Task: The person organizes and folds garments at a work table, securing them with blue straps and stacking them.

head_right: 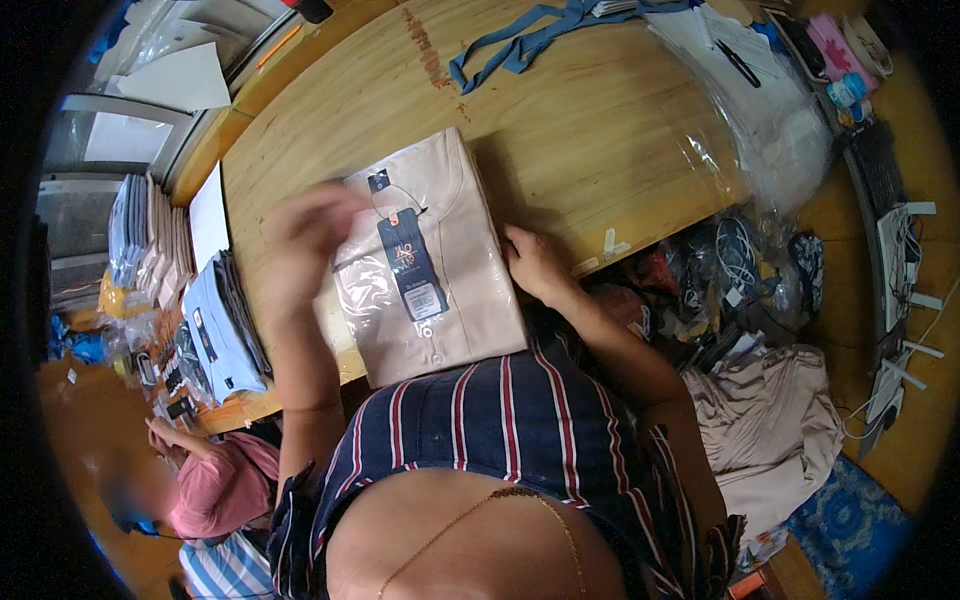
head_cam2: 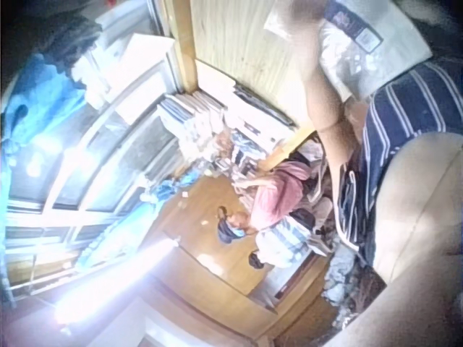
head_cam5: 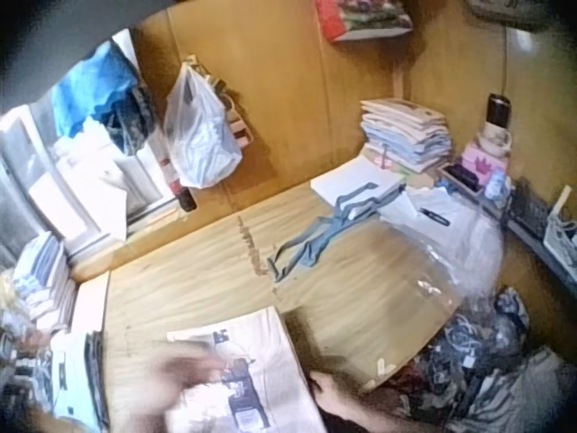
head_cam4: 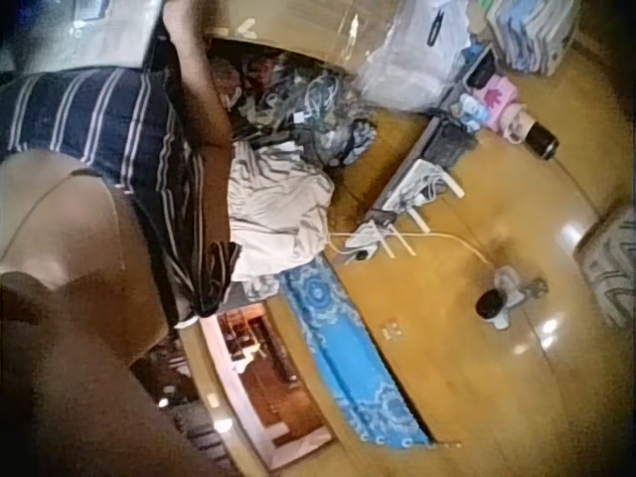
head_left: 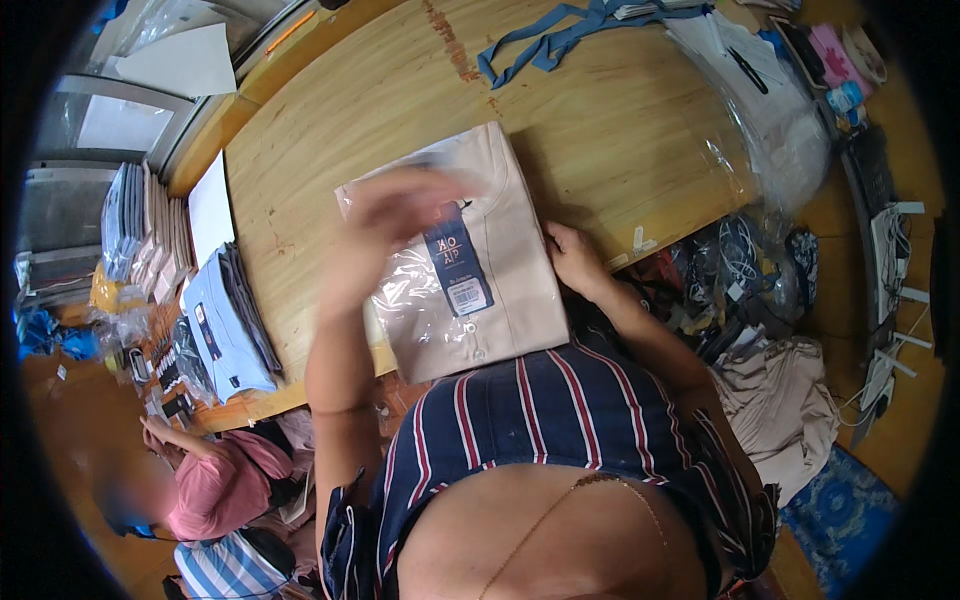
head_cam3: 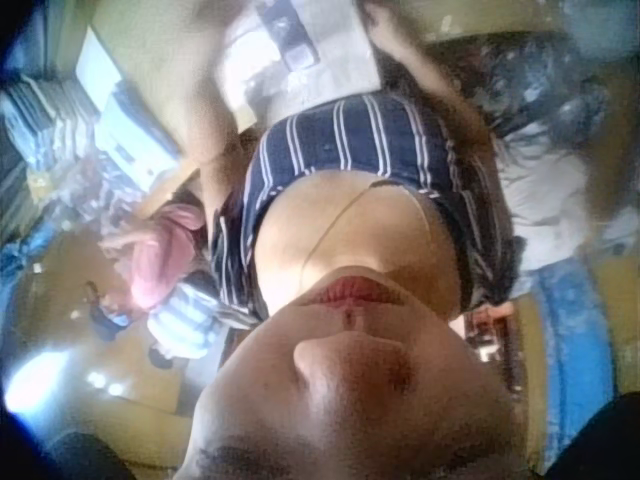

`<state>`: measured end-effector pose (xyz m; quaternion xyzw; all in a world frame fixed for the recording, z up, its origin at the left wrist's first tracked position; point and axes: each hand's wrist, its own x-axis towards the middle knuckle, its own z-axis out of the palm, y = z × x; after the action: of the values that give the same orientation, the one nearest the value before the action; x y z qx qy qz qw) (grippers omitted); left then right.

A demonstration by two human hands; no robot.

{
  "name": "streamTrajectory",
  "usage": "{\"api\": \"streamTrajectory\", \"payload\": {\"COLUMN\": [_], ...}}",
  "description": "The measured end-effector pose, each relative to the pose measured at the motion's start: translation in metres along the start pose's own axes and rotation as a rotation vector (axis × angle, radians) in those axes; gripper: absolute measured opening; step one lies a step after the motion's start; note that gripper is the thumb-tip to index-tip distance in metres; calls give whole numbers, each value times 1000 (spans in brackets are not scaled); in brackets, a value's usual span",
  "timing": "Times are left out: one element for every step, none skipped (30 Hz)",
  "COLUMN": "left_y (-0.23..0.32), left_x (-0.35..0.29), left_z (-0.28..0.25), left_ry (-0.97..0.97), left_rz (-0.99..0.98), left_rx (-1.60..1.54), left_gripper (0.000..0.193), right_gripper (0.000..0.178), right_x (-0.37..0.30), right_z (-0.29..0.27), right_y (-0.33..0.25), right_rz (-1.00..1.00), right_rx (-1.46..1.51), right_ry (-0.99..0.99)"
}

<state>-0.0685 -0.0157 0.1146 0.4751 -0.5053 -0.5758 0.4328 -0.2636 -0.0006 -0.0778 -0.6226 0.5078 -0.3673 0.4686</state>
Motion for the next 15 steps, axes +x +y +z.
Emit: {"api": "streamTrajectory", "payload": {"left_y": [-12, -54, -76, -101, -120, -131, -128, -123, -120, -122, -126, -127, -127, -127, -126], "left_x": [21, 33, 39, 41, 43, 45, 44, 41, 38, 39, 39, 40, 39, 37, 38], "left_z": [27, 44, 59, 69, 69, 67, 67, 67, 68, 67, 66, 65, 64, 63, 64], "left_ry": [-312, -408, -447, -353, -289, -225, -247, -267, -282, -284, -295, -303, -294, -282, -273], "left_rz": [123, 356, 284, 274, 330, 384, 363, 339, 314, 324, 334, 345, 339, 332, 332], "left_rx": [278, 411, 610, 744, 770, 795, 835, 877, 919, 945, 976, 1003, 985, 967, 944], "left_gripper": [30, 36, 38, 33, 30, 27, 24, 21, 18, 16, 15, 13, 12, 11, 10], "right_gripper": [16, 16, 16, 15, 14, 15, 17, 15, 14, 13, 12, 11, 10, 10, 10], "right_x": [-2, -2, -2, -2, 0, 5, 9, 12, 12, 14, 18, 23, 28, 32, 39], "right_z": [-2, -4, -9, -17, -25, -44, -62, -79, -85, -86, -81, -76, -73, -71, -71], "right_y": [0, -5, -7, -6, 12, 0, 1, -2, -18, -36, -51, -65, -71, -68, -61], "right_rz": [11, 12, 25, 36, -15, 353, 314, 308, 236, 160, 107, 53, -2, -97, -192], "right_rx": [-123, -178, -241, -305, -270, 2, 148, 170, 108, 46, -11, -72, -133, -35, 56], "right_ry": [-25, -76, -111, -139, -121, -202, -124, -119, -143, -167, -234, -302, -370, -278, -180]}}
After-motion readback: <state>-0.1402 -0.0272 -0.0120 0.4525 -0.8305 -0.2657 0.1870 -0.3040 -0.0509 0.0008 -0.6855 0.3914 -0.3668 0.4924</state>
